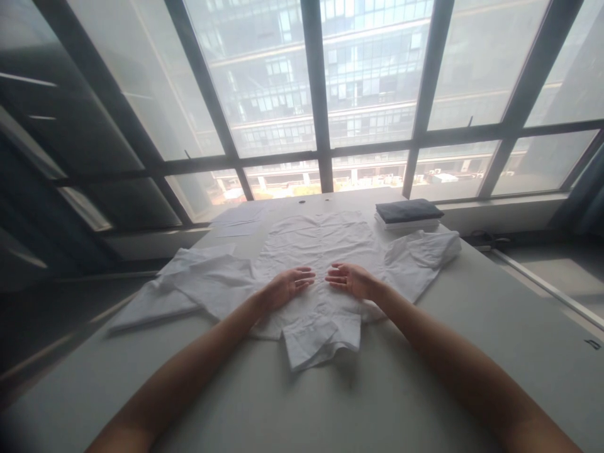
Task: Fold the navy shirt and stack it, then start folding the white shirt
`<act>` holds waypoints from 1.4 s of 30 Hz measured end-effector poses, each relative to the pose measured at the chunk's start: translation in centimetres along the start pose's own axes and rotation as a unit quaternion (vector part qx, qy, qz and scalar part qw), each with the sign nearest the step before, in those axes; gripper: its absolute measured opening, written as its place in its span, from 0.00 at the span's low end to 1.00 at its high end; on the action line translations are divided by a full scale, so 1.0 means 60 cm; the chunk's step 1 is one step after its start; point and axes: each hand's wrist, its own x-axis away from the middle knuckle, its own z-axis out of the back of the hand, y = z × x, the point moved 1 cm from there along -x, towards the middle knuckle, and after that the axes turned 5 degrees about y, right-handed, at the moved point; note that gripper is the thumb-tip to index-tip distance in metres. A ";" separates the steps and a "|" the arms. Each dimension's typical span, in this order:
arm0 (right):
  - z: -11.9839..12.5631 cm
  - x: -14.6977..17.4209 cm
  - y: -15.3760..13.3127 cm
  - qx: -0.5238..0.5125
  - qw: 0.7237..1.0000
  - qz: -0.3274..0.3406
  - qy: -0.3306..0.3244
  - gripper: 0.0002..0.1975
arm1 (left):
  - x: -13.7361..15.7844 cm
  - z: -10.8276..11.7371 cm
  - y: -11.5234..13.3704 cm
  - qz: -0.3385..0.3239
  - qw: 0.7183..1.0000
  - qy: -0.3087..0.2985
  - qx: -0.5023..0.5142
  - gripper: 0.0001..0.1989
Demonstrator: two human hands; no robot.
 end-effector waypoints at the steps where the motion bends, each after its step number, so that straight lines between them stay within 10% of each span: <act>1: 0.002 -0.001 -0.003 0.002 1.000 -0.011 0.004 0.15 | 0.001 0.000 0.001 0.001 1.000 -0.002 0.001 0.15; 6: 0.036 -0.011 -0.023 -0.012 0.999 -0.044 0.028 0.13 | 0.002 0.002 -0.001 -0.004 1.000 -0.008 -0.021 0.14; 13: 0.116 -0.046 -0.049 -0.070 0.939 0.171 0.290 0.11 | -0.002 0.014 -0.007 -0.015 0.999 -0.016 -0.038 0.13; 19: 0.096 -0.040 -0.033 -0.056 0.916 0.235 0.319 0.11 | -0.010 0.017 -0.009 -0.007 1.000 -0.018 -0.019 0.15; 25: 0.006 0.005 0.003 0.038 0.991 0.124 0.021 0.10 | -0.006 0.014 -0.007 -0.014 0.999 -0.023 -0.038 0.15; 29: -0.006 0.007 0.010 0.132 0.984 0.068 -0.098 0.12 | -0.003 0.011 -0.004 -0.022 0.997 -0.027 -0.064 0.14; 34: 0.059 -0.022 -0.028 0.104 0.978 0.164 0.079 0.13 | 0.002 0.011 0.000 -0.012 0.999 -0.039 -0.021 0.15; 38: 0.111 -0.028 -0.060 0.165 0.901 0.279 0.287 0.15 | 0.004 0.005 -0.002 -0.049 0.998 -0.041 -0.019 0.16; 42: 0.099 -0.018 -0.053 0.242 0.866 0.351 0.262 0.15 | 0.005 -0.010 -0.009 -0.224 0.950 0.027 -0.216 0.20</act>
